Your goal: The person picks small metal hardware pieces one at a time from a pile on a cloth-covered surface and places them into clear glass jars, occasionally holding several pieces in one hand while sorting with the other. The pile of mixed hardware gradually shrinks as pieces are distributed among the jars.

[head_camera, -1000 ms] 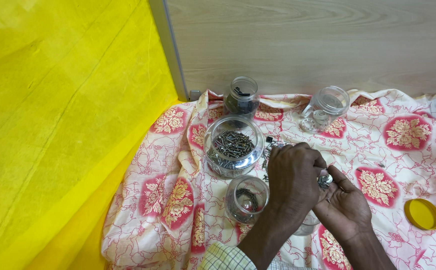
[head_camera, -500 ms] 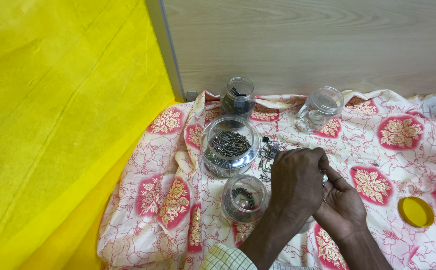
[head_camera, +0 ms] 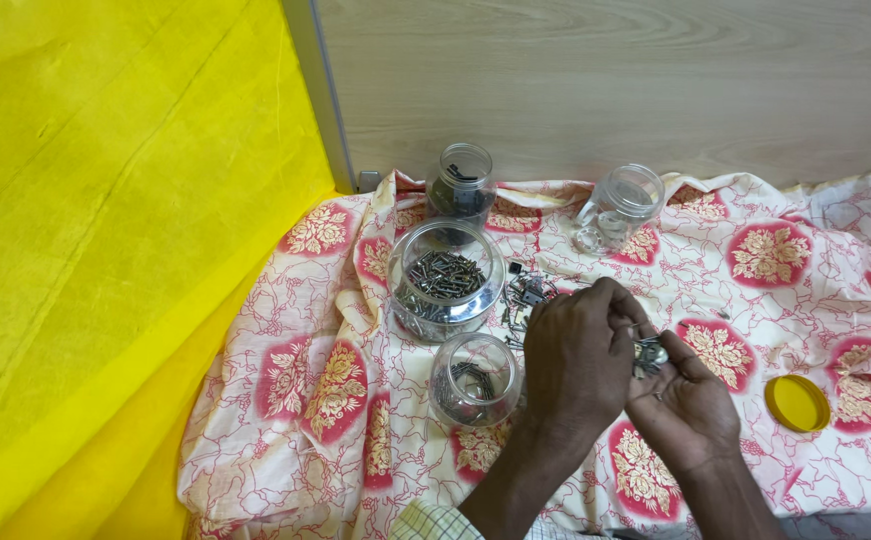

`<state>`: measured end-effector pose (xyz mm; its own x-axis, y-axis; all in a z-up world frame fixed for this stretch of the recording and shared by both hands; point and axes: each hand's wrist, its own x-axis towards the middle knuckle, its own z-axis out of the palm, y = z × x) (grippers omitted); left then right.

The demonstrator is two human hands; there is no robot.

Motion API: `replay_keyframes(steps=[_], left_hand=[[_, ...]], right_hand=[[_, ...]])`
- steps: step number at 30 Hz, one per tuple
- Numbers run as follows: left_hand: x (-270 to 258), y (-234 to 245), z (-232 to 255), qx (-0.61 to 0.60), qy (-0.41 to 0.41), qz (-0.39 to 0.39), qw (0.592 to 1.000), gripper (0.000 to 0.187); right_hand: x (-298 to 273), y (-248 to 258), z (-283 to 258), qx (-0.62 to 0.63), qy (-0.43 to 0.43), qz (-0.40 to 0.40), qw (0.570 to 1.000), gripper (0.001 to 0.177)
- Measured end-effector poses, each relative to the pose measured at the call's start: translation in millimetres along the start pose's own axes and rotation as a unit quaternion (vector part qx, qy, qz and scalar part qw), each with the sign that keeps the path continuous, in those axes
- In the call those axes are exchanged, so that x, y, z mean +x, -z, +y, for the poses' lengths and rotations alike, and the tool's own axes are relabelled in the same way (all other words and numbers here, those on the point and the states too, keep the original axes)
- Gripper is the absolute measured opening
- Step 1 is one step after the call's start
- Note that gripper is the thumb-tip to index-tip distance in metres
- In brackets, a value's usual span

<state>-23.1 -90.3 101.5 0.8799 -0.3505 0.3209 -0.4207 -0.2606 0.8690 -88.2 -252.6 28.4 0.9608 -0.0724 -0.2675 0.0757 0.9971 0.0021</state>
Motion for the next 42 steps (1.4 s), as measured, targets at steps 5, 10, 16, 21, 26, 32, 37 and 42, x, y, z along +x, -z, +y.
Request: replay_keyframes(steps=[5, 10, 16, 21, 26, 32, 37, 42], left_hand=[[-21.8, -1.0, -19.8, 0.026, 0.058, -0.082, 0.995, 0.012], [-38.4, -6.9, -32.1, 0.076, 0.051, -0.121, 0.988, 0.015], [-36.1, 2.5, -21.9, 0.074, 0.014, -0.098, 0.992, 0.016], [-25.9, 9.3, 0.9, 0.051, -0.015, -0.077, 0.996, 0.018], [-26.3, 8.1, 5.5, 0.109, -0.059, -0.086, 0.989, 0.016], [-35.5, 12.7, -7.9, 0.143, -0.085, -0.087, 0.982, 0.015], [-27.7, 15.9, -11.0, 0.154, -0.067, -0.104, 0.98, 0.015], [-14.0, 10.0, -6.6, 0.155, 0.013, -0.168, 0.973, 0.02]], right_hand=[[-15.4, -17.6, -6.7, 0.028, 0.089, 0.035, 0.995, 0.053], [-22.8, -24.9, 2.2, 0.02, 0.088, 0.011, 0.996, 0.054], [-29.0, -25.9, 13.4, 0.002, 0.074, -0.009, 0.997, 0.054], [-30.9, -9.9, 23.4, -0.011, -0.012, -0.042, 0.999, 0.052], [-34.0, 5.9, 37.5, -0.039, -0.012, -0.008, 0.999, 0.049], [-35.9, 3.5, 54.7, -0.131, 0.031, 0.042, 0.99, 0.061], [-33.9, -3.6, 65.6, -0.128, 0.024, -0.001, 0.991, 0.063], [-30.9, -16.3, 69.1, -0.181, 0.027, 0.034, 0.983, 0.065]])
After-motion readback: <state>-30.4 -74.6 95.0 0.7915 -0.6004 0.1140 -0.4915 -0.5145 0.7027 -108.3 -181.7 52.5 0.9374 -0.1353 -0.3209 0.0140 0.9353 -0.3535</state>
